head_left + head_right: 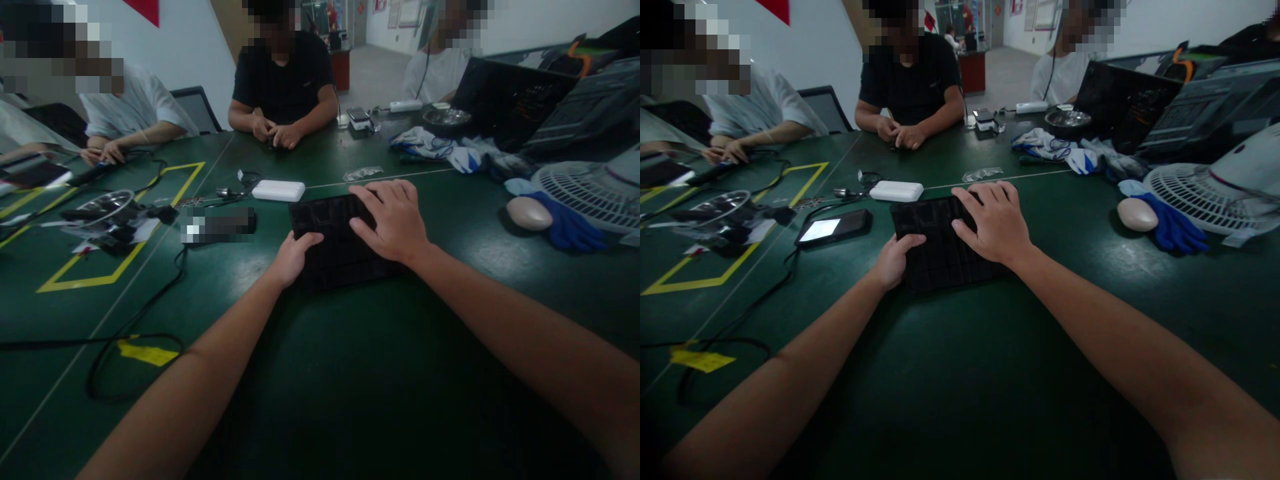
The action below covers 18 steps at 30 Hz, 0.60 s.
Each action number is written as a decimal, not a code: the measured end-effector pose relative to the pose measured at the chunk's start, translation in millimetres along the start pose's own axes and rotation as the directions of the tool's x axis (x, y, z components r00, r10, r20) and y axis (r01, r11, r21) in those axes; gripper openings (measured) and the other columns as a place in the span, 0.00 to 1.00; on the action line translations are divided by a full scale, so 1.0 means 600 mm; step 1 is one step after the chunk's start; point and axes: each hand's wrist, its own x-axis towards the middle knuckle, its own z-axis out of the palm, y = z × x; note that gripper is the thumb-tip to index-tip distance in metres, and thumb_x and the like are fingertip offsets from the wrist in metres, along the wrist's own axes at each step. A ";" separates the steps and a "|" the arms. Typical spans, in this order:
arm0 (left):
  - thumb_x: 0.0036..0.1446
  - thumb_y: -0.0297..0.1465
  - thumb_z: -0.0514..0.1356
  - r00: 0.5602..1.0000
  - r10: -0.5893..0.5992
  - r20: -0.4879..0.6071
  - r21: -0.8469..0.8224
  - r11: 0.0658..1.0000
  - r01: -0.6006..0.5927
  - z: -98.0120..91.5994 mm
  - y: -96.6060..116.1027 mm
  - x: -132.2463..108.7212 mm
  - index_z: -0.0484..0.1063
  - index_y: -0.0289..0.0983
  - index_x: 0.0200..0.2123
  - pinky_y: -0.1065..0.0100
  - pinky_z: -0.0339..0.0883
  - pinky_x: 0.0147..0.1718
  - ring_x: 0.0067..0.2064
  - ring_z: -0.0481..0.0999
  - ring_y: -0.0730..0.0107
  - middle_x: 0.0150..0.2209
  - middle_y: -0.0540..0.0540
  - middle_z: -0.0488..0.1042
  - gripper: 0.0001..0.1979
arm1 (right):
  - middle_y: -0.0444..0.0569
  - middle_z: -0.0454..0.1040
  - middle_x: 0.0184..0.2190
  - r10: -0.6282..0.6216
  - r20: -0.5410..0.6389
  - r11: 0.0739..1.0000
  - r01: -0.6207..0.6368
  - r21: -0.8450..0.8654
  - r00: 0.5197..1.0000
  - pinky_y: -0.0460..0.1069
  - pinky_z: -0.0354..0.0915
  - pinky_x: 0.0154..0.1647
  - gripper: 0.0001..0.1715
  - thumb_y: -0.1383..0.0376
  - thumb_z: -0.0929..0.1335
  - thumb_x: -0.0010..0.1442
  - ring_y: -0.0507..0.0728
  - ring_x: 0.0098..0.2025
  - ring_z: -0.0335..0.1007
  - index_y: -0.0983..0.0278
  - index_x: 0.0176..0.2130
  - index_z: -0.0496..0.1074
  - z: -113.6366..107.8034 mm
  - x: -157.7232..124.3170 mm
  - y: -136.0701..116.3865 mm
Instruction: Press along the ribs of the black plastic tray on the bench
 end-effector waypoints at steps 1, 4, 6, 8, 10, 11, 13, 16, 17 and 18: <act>0.44 0.40 0.67 1.000 0.002 0.006 0.004 1.000 -0.002 0.000 0.000 0.000 0.75 0.37 0.44 0.47 0.71 0.55 0.52 0.78 0.43 0.47 0.40 0.80 0.23 | 0.55 0.71 0.54 0.002 0.001 1.000 -0.002 -0.001 1.000 0.63 0.51 0.61 0.31 0.50 0.60 0.68 0.66 0.56 0.62 0.61 0.64 0.65 0.000 0.000 0.000; 0.44 0.40 0.67 1.000 0.011 0.005 0.012 1.000 -0.011 -0.001 0.001 0.000 0.75 0.37 0.44 0.46 0.71 0.55 0.52 0.78 0.43 0.47 0.39 0.80 0.23 | 0.55 0.72 0.54 0.002 -0.002 1.000 -0.002 -0.005 1.000 0.63 0.50 0.62 0.31 0.49 0.60 0.68 0.66 0.56 0.62 0.61 0.63 0.65 0.000 0.000 0.000; 0.44 0.40 0.67 1.000 0.012 0.004 0.005 1.000 -0.012 0.000 0.001 -0.001 0.75 0.36 0.44 0.45 0.70 0.56 0.53 0.78 0.43 0.47 0.39 0.80 0.23 | 0.55 0.72 0.54 0.000 -0.009 1.000 0.000 -0.006 1.000 0.62 0.50 0.62 0.32 0.49 0.60 0.68 0.66 0.56 0.62 0.61 0.63 0.65 0.001 0.000 0.000; 0.44 0.40 0.67 1.000 0.006 0.007 -0.016 1.000 -0.006 0.001 0.002 -0.001 0.75 0.36 0.44 0.45 0.70 0.56 0.53 0.78 0.43 0.47 0.40 0.80 0.23 | 0.55 0.72 0.54 -0.004 -0.010 1.000 0.004 -0.008 1.000 0.62 0.50 0.62 0.33 0.48 0.60 0.68 0.66 0.56 0.62 0.61 0.63 0.65 0.001 0.000 0.001; 0.44 0.40 0.67 1.000 0.002 0.008 -0.027 1.000 -0.002 0.002 0.002 -0.001 0.75 0.36 0.45 0.45 0.70 0.56 0.53 0.78 0.43 0.47 0.40 0.81 0.24 | 0.55 0.71 0.54 -0.007 -0.006 1.000 0.007 -0.010 1.000 0.62 0.50 0.62 0.33 0.47 0.60 0.67 0.66 0.56 0.62 0.62 0.64 0.65 0.002 0.000 0.001; 0.44 0.40 0.67 1.000 0.004 0.010 -0.025 1.000 -0.003 0.002 0.002 -0.001 0.75 0.36 0.44 0.45 0.70 0.56 0.53 0.78 0.43 0.47 0.39 0.81 0.24 | 0.55 0.71 0.54 -0.009 -0.004 1.000 0.009 -0.011 1.000 0.62 0.50 0.62 0.34 0.47 0.60 0.67 0.66 0.56 0.62 0.62 0.64 0.65 0.002 0.000 0.002; 0.43 0.40 0.68 1.000 0.008 0.016 -0.022 1.000 -0.008 0.002 0.002 -0.001 0.76 0.36 0.43 0.45 0.70 0.56 0.53 0.78 0.43 0.46 0.39 0.81 0.23 | 0.55 0.71 0.54 -0.012 -0.005 1.000 0.012 -0.010 1.000 0.62 0.50 0.62 0.34 0.48 0.61 0.66 0.66 0.56 0.63 0.62 0.64 0.65 0.002 0.000 0.002; 0.43 0.40 0.68 1.000 0.002 0.006 -0.027 1.000 -0.002 0.000 0.001 0.000 0.75 0.36 0.44 0.45 0.69 0.56 0.52 0.78 0.43 0.46 0.40 0.81 0.24 | 0.55 0.71 0.54 -0.018 -0.010 1.000 0.018 -0.005 1.000 0.62 0.50 0.63 0.33 0.51 0.62 0.64 0.66 0.56 0.63 0.62 0.64 0.65 0.001 -0.001 0.002; 0.43 0.40 0.68 1.000 0.002 0.001 -0.024 1.000 -0.002 0.000 0.000 0.000 0.75 0.36 0.44 0.45 0.69 0.57 0.52 0.78 0.43 0.46 0.40 0.80 0.24 | 0.55 0.71 0.54 -0.018 -0.010 1.000 0.018 -0.004 1.000 0.62 0.50 0.63 0.33 0.52 0.63 0.64 0.66 0.57 0.63 0.62 0.64 0.65 0.001 -0.001 0.001; 0.43 0.40 0.68 1.000 0.002 0.000 -0.017 1.000 -0.002 -0.001 0.000 0.000 0.74 0.36 0.44 0.45 0.69 0.57 0.53 0.78 0.43 0.47 0.40 0.80 0.24 | 0.55 0.71 0.54 -0.017 -0.010 1.000 0.017 -0.003 1.000 0.62 0.50 0.63 0.33 0.52 0.63 0.64 0.66 0.57 0.63 0.62 0.64 0.65 0.001 -0.001 0.001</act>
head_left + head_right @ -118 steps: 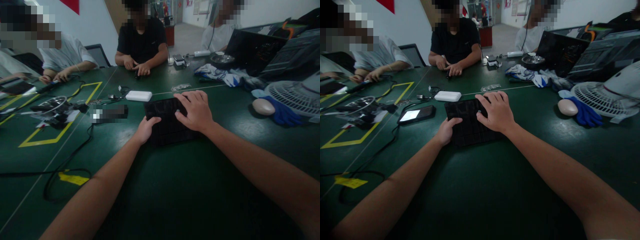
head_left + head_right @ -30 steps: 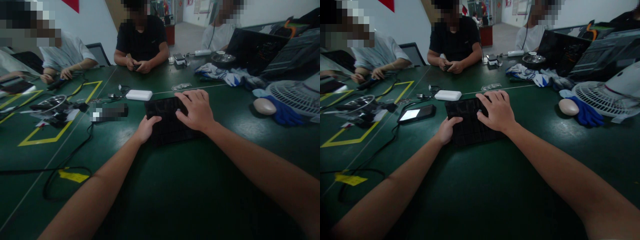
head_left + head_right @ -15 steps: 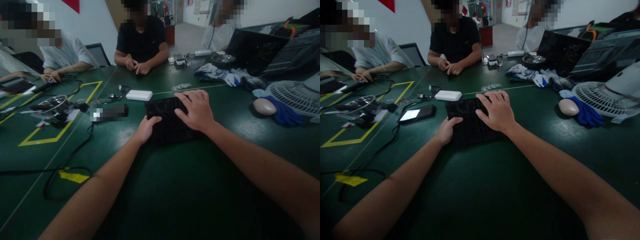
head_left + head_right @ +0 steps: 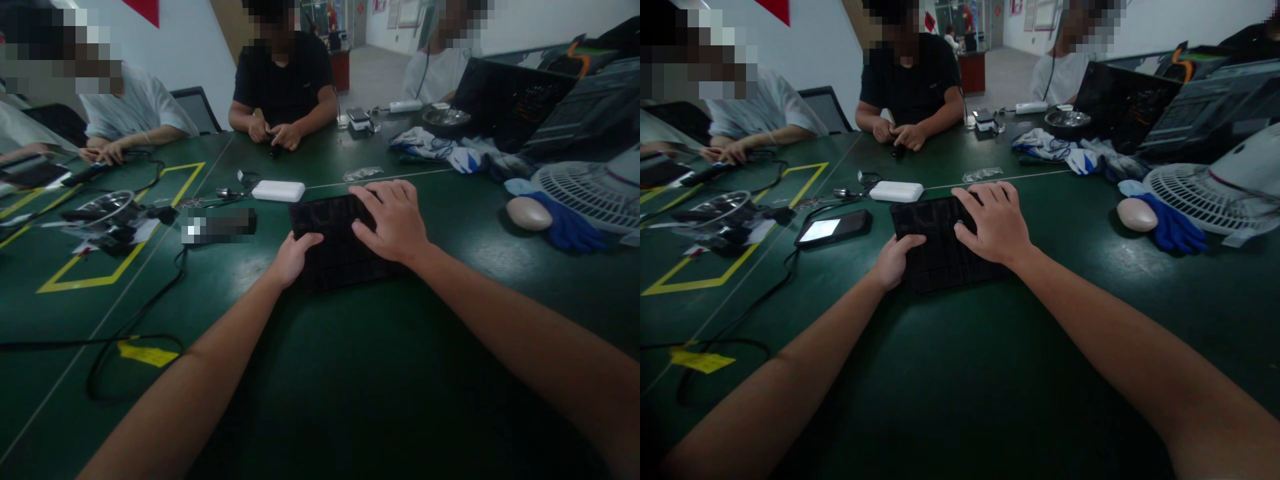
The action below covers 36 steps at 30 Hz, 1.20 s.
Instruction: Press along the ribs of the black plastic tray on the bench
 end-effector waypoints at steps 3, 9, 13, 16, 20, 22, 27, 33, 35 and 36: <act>0.44 0.41 0.67 1.000 0.004 -0.002 0.028 1.000 -0.004 0.000 0.001 0.000 0.75 0.37 0.43 0.46 0.70 0.57 0.54 0.77 0.43 0.48 0.40 0.80 0.23 | 0.55 0.71 0.55 0.005 0.002 1.000 -0.005 0.002 1.000 0.63 0.50 0.63 0.32 0.53 0.62 0.65 0.66 0.57 0.63 0.62 0.64 0.65 -0.001 0.000 -0.001; 0.44 0.40 0.66 1.000 0.005 0.016 0.028 1.000 -0.005 0.002 0.002 -0.002 0.75 0.37 0.44 0.47 0.71 0.55 0.52 0.78 0.44 0.48 0.40 0.80 0.23 | 0.55 0.71 0.54 0.010 0.007 1.000 -0.010 0.015 1.000 0.64 0.51 0.62 0.32 0.52 0.62 0.65 0.67 0.57 0.62 0.61 0.64 0.65 0.000 0.001 0.000; 0.44 0.40 0.67 1.000 0.006 0.000 0.024 1.000 -0.006 -0.001 0.000 0.000 0.75 0.36 0.43 0.46 0.69 0.57 0.53 0.77 0.43 0.48 0.39 0.80 0.22 | 0.55 0.71 0.54 0.007 0.005 1.000 -0.007 -0.001 1.000 0.63 0.50 0.62 0.32 0.52 0.62 0.65 0.66 0.56 0.62 0.62 0.64 0.65 0.000 0.001 0.000; 0.44 0.40 0.67 1.000 0.006 -0.003 0.022 1.000 -0.006 -0.001 0.000 0.000 0.75 0.36 0.43 0.46 0.69 0.57 0.54 0.77 0.43 0.47 0.40 0.80 0.22 | 0.55 0.71 0.54 0.006 0.001 1.000 -0.006 -0.003 1.000 0.63 0.50 0.62 0.32 0.51 0.62 0.66 0.66 0.56 0.62 0.62 0.64 0.65 0.000 0.001 0.000; 0.44 0.40 0.67 1.000 0.013 0.015 0.026 1.000 -0.013 0.002 0.003 -0.002 0.76 0.37 0.43 0.45 0.70 0.55 0.52 0.78 0.42 0.47 0.40 0.80 0.22 | 0.55 0.71 0.55 0.013 0.010 1.000 -0.013 -0.003 1.000 0.63 0.50 0.62 0.32 0.51 0.61 0.66 0.67 0.56 0.62 0.61 0.64 0.65 0.000 0.001 0.000; 0.43 0.41 0.66 1.000 0.009 0.019 0.033 0.999 -0.009 0.003 0.005 -0.003 0.76 0.37 0.44 0.45 0.71 0.54 0.52 0.78 0.42 0.47 0.40 0.80 0.23 | 0.55 0.71 0.55 0.013 0.009 1.000 -0.012 -0.006 1.000 0.63 0.50 0.62 0.32 0.50 0.61 0.67 0.66 0.56 0.62 0.61 0.64 0.65 0.001 0.001 0.000; 0.43 0.41 0.66 1.000 0.010 0.005 0.060 0.998 -0.010 0.003 0.005 -0.003 0.76 0.37 0.42 0.46 0.72 0.53 0.52 0.78 0.42 0.48 0.39 0.80 0.22 | 0.54 0.71 0.55 0.016 0.007 1.000 -0.016 -0.002 1.000 0.63 0.50 0.62 0.32 0.49 0.59 0.68 0.66 0.56 0.62 0.60 0.64 0.65 0.001 0.001 0.000; 0.43 0.41 0.67 1.000 -0.003 0.001 0.013 1.000 0.003 0.004 0.005 -0.003 0.75 0.37 0.43 0.47 0.72 0.54 0.51 0.79 0.43 0.46 0.40 0.81 0.23 | 0.55 0.71 0.54 0.006 0.011 1.000 -0.006 0.000 1.000 0.63 0.50 0.62 0.33 0.50 0.61 0.65 0.66 0.56 0.62 0.62 0.64 0.65 -0.001 0.001 0.001; 0.43 0.40 0.67 1.000 -0.010 0.000 0.005 1.000 0.010 0.004 0.005 -0.004 0.75 0.37 0.42 0.47 0.72 0.54 0.51 0.79 0.43 0.45 0.40 0.81 0.22 | 0.55 0.71 0.55 0.005 0.012 1.000 -0.005 0.006 1.000 0.64 0.50 0.62 0.33 0.52 0.62 0.65 0.67 0.57 0.62 0.62 0.64 0.65 -0.001 0.001 0.000; 0.43 0.40 0.67 1.000 -0.014 0.001 0.004 1.000 0.014 0.004 0.004 -0.003 0.75 0.37 0.42 0.46 0.72 0.54 0.51 0.79 0.43 0.45 0.40 0.81 0.22 | 0.55 0.71 0.55 0.006 0.012 1.000 -0.006 0.008 1.000 0.64 0.50 0.62 0.33 0.52 0.62 0.64 0.67 0.57 0.62 0.62 0.64 0.65 -0.001 0.001 0.000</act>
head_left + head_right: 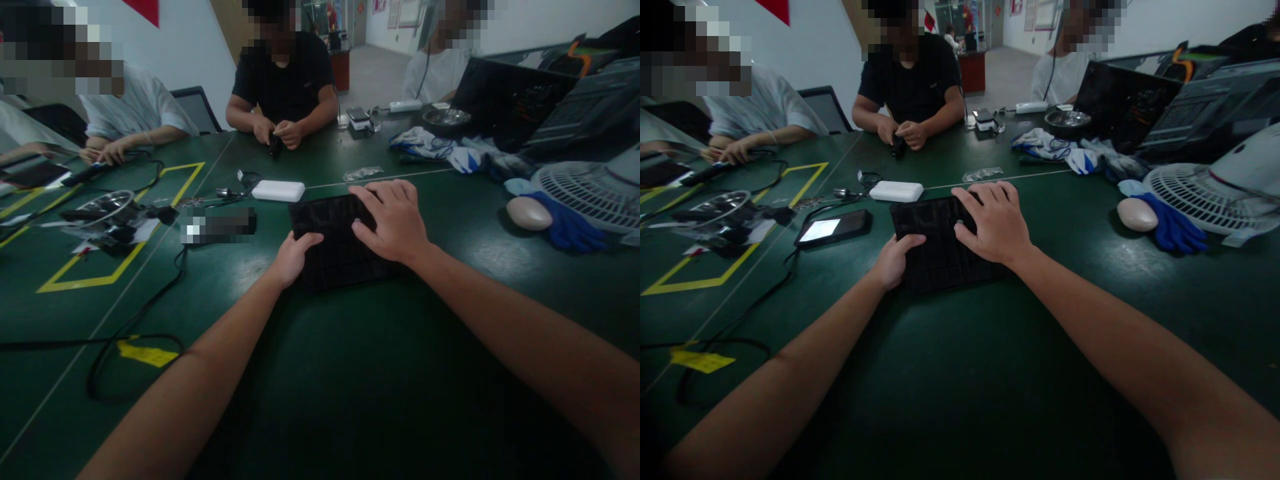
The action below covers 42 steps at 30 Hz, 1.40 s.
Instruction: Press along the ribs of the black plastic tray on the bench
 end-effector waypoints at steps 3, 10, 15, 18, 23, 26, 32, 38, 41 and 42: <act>0.43 0.41 0.66 1.000 0.002 0.002 0.027 1.000 -0.002 -0.002 -0.001 0.001 0.75 0.37 0.43 0.46 0.72 0.53 0.50 0.79 0.43 0.46 0.40 0.81 0.23 | 0.55 0.71 0.55 0.003 -0.003 1.000 -0.003 -0.003 1.000 0.63 0.50 0.63 0.32 0.53 0.62 0.64 0.66 0.57 0.62 0.62 0.64 0.65 0.000 0.000 -0.001; 0.44 0.40 0.67 1.000 0.006 0.002 0.028 1.000 -0.006 -0.003 -0.002 0.003 0.75 0.37 0.43 0.47 0.72 0.54 0.51 0.79 0.44 0.46 0.41 0.80 0.22 | 0.55 0.72 0.54 -0.002 -0.011 1.000 0.002 -0.022 1.000 0.62 0.51 0.62 0.32 0.52 0.62 0.65 0.66 0.57 0.63 0.62 0.63 0.65 0.000 0.000 -0.001; 0.43 0.40 0.67 1.000 0.020 -0.001 0.011 1.000 -0.020 -0.003 -0.005 0.005 0.75 0.37 0.42 0.44 0.69 0.56 0.52 0.78 0.43 0.44 0.41 0.80 0.22 | 0.55 0.72 0.54 -0.004 -0.021 1.000 0.003 -0.020 1.000 0.62 0.51 0.62 0.32 0.53 0.62 0.64 0.66 0.56 0.63 0.62 0.63 0.65 0.002 0.000 -0.001; 0.43 0.39 0.67 1.000 0.024 -0.008 0.004 1.000 -0.024 -0.004 -0.007 0.006 0.75 0.37 0.42 0.45 0.69 0.57 0.52 0.78 0.43 0.45 0.41 0.80 0.22 | 0.55 0.71 0.54 -0.008 -0.023 1.000 0.007 -0.025 1.000 0.62 0.51 0.62 0.32 0.53 0.62 0.65 0.66 0.56 0.63 0.62 0.63 0.66 0.002 0.000 -0.001; 0.44 0.39 0.67 1.000 0.018 0.008 0.006 1.000 -0.018 -0.006 -0.007 0.006 0.75 0.37 0.43 0.46 0.70 0.55 0.52 0.78 0.44 0.46 0.41 0.80 0.22 | 0.55 0.71 0.54 -0.004 -0.012 1.000 0.003 -0.026 1.000 0.62 0.50 0.63 0.32 0.52 0.62 0.65 0.66 0.57 0.63 0.62 0.64 0.65 0.001 -0.001 0.000; 0.45 0.40 0.67 1.000 0.031 0.002 0.030 0.999 -0.031 -0.006 -0.007 0.006 0.75 0.37 0.43 0.46 0.70 0.56 0.52 0.78 0.43 0.47 0.40 0.80 0.22 | 0.55 0.71 0.54 -0.002 -0.010 1.000 0.002 -0.023 1.000 0.62 0.50 0.62 0.32 0.52 0.62 0.65 0.66 0.57 0.62 0.62 0.64 0.65 0.001 0.000 0.000; 0.45 0.41 0.66 1.000 0.031 -0.001 0.034 0.999 -0.031 -0.004 -0.007 0.005 0.75 0.37 0.44 0.47 0.71 0.55 0.52 0.78 0.44 0.47 0.40 0.80 0.23 | 0.55 0.72 0.54 -0.001 -0.014 1.000 0.001 -0.017 1.000 0.62 0.50 0.62 0.32 0.51 0.62 0.66 0.66 0.56 0.63 0.62 0.64 0.65 0.003 0.000 0.000; 0.44 0.40 0.68 1.000 0.020 0.008 -0.016 1.000 -0.020 -0.004 -0.007 0.004 0.75 0.37 0.44 0.45 0.70 0.56 0.52 0.78 0.43 0.45 0.41 0.80 0.23 | 0.55 0.71 0.54 -0.002 -0.011 1.000 0.002 -0.013 1.000 0.63 0.50 0.62 0.33 0.51 0.62 0.66 0.66 0.56 0.62 0.62 0.64 0.65 0.003 0.000 0.001; 0.44 0.40 0.68 1.000 0.012 0.020 -0.024 1.000 -0.012 -0.003 -0.006 0.003 0.75 0.37 0.44 0.44 0.70 0.55 0.51 0.79 0.43 0.45 0.41 0.81 0.23 | 0.55 0.71 0.54 -0.004 -0.007 1.000 0.003 -0.020 1.000 0.63 0.50 0.62 0.33 0.51 0.62 0.65 0.66 0.56 0.62 0.62 0.64 0.65 0.002 0.000 0.001; 0.44 0.40 0.67 1.000 0.016 0.011 -0.014 1.000 -0.015 -0.003 -0.006 0.003 0.75 0.37 0.43 0.44 0.70 0.55 0.51 0.79 0.43 0.45 0.41 0.80 0.22 | 0.55 0.71 0.54 -0.004 -0.006 1.000 0.004 -0.021 1.000 0.63 0.50 0.62 0.33 0.50 0.61 0.65 0.66 0.56 0.62 0.62 0.64 0.65 0.002 0.000 0.001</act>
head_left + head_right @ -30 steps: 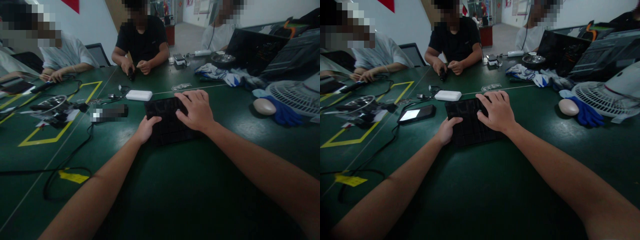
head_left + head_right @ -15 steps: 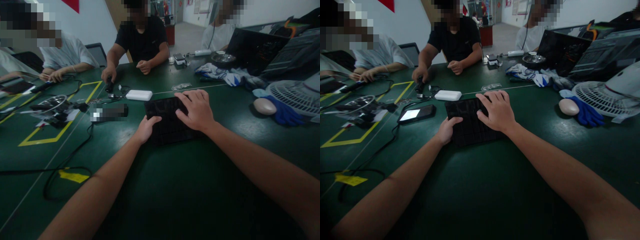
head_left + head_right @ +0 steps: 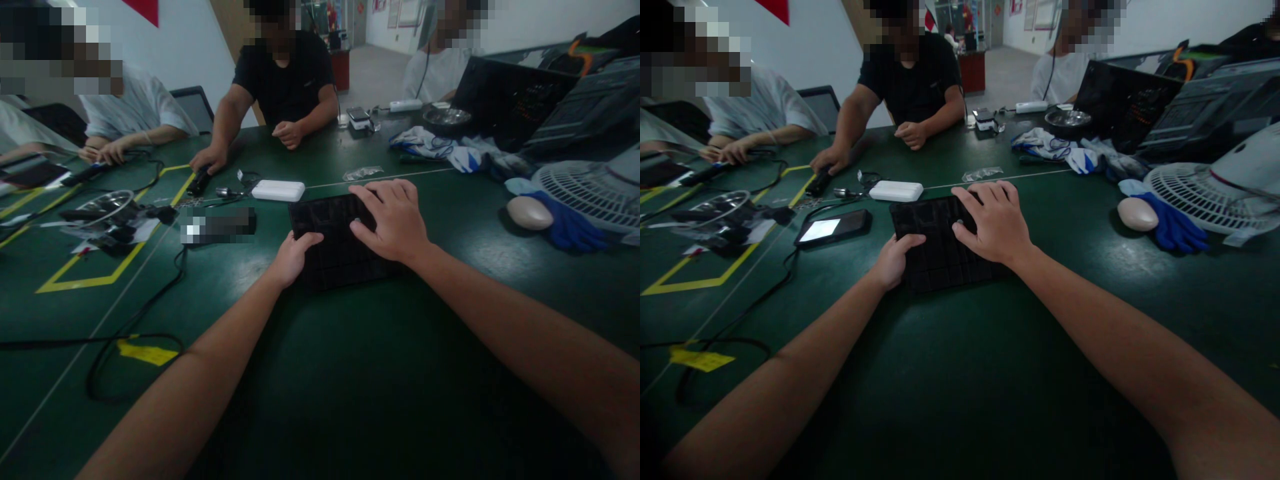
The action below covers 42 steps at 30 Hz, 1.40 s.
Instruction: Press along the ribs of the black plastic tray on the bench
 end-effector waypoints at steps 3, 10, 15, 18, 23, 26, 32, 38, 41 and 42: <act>0.43 0.41 0.67 0.999 0.018 -0.041 0.040 0.999 -0.016 0.000 0.000 0.000 0.75 0.37 0.42 0.44 0.70 0.56 0.53 0.77 0.42 0.46 0.40 0.80 0.22 | 0.55 0.71 0.54 0.001 -0.003 1.000 -0.001 -0.002 1.000 0.63 0.50 0.62 0.33 0.50 0.62 0.65 0.66 0.56 0.62 0.62 0.64 0.65 0.001 0.000 0.000; 0.43 0.41 0.67 1.000 0.010 -0.028 0.038 0.999 -0.009 0.001 0.001 0.000 0.75 0.36 0.43 0.45 0.70 0.56 0.53 0.78 0.42 0.47 0.39 0.80 0.23 | 0.54 0.71 0.55 0.006 -0.004 1.000 -0.006 0.007 1.000 0.63 0.50 0.63 0.33 0.51 0.62 0.65 0.66 0.57 0.62 0.62 0.63 0.65 0.001 -0.001 0.000; 0.43 0.40 0.67 1.000 0.010 -0.016 0.026 1.000 -0.009 0.003 0.005 -0.001 0.75 0.37 0.43 0.45 0.70 0.55 0.53 0.78 0.41 0.46 0.40 0.80 0.23 | 0.55 0.71 0.55 0.008 -0.003 1.000 -0.008 0.012 1.000 0.63 0.50 0.62 0.33 0.51 0.62 0.65 0.66 0.57 0.62 0.62 0.63 0.65 0.001 -0.001 0.000; 0.43 0.40 0.67 1.000 0.018 0.016 0.020 1.000 -0.018 0.004 0.007 -0.002 0.75 0.37 0.43 0.46 0.71 0.55 0.53 0.78 0.42 0.46 0.41 0.81 0.22 | 0.55 0.71 0.55 0.006 -0.004 1.000 -0.006 0.018 1.000 0.64 0.50 0.62 0.34 0.51 0.62 0.64 0.67 0.57 0.62 0.62 0.64 0.65 0.001 -0.001 0.000; 0.43 0.41 0.66 0.999 0.025 0.025 0.051 0.998 -0.027 0.005 0.009 -0.003 0.76 0.37 0.43 0.45 0.72 0.53 0.53 0.78 0.41 0.47 0.39 0.81 0.23 | 0.55 0.70 0.55 0.015 -0.001 1.000 -0.015 0.027 1.000 0.65 0.49 0.63 0.34 0.51 0.62 0.64 0.68 0.58 0.61 0.61 0.64 0.64 0.002 -0.002 0.000; 0.43 0.40 0.66 1.000 0.019 0.003 0.061 0.998 -0.019 0.005 0.009 -0.004 0.75 0.36 0.43 0.45 0.72 0.54 0.53 0.78 0.41 0.47 0.39 0.81 0.23 | 0.55 0.70 0.55 0.016 0.005 0.999 -0.016 0.030 1.000 0.65 0.49 0.63 0.34 0.51 0.62 0.64 0.68 0.58 0.61 0.61 0.64 0.64 0.001 -0.001 0.000; 0.43 0.39 0.67 1.000 0.003 0.015 -0.001 1.000 -0.003 0.007 0.008 -0.005 0.75 0.37 0.44 0.44 0.70 0.56 0.53 0.78 0.42 0.46 0.41 0.81 0.23 | 0.55 0.71 0.55 0.007 -0.012 1.000 -0.006 0.017 1.000 0.63 0.50 0.63 0.34 0.50 0.62 0.64 0.67 0.58 0.62 0.62 0.64 0.65 0.002 -0.001 0.001; 0.44 0.40 0.67 1.000 0.009 -0.004 0.036 0.999 -0.009 0.003 0.006 -0.003 0.75 0.36 0.44 0.46 0.71 0.56 0.54 0.77 0.42 0.47 0.39 0.80 0.23 | 0.55 0.71 0.55 0.011 -0.007 1.000 -0.011 0.021 1.000 0.64 0.50 0.63 0.33 0.50 0.61 0.65 0.67 0.57 0.62 0.61 0.64 0.65 0.002 -0.001 0.001; 0.44 0.40 0.66 1.000 0.016 0.003 0.055 0.998 -0.016 0.003 0.006 -0.002 0.75 0.36 0.43 0.46 0.71 0.55 0.53 0.77 0.42 0.48 0.39 0.80 0.22 | 0.55 0.71 0.55 0.018 -0.002 1.000 -0.018 0.022 1.000 0.64 0.49 0.63 0.32 0.50 0.61 0.66 0.67 0.57 0.62 0.60 0.64 0.65 0.002 -0.001 0.000; 0.44 0.40 0.66 1.000 0.017 0.007 0.055 0.998 -0.017 0.003 0.006 -0.001 0.75 0.36 0.43 0.46 0.71 0.55 0.53 0.77 0.42 0.48 0.39 0.80 0.22 | 0.54 0.71 0.55 0.019 -0.002 1.000 -0.019 0.020 1.000 0.64 0.49 0.63 0.32 0.49 0.61 0.67 0.67 0.57 0.62 0.60 0.64 0.65 0.002 -0.001 0.000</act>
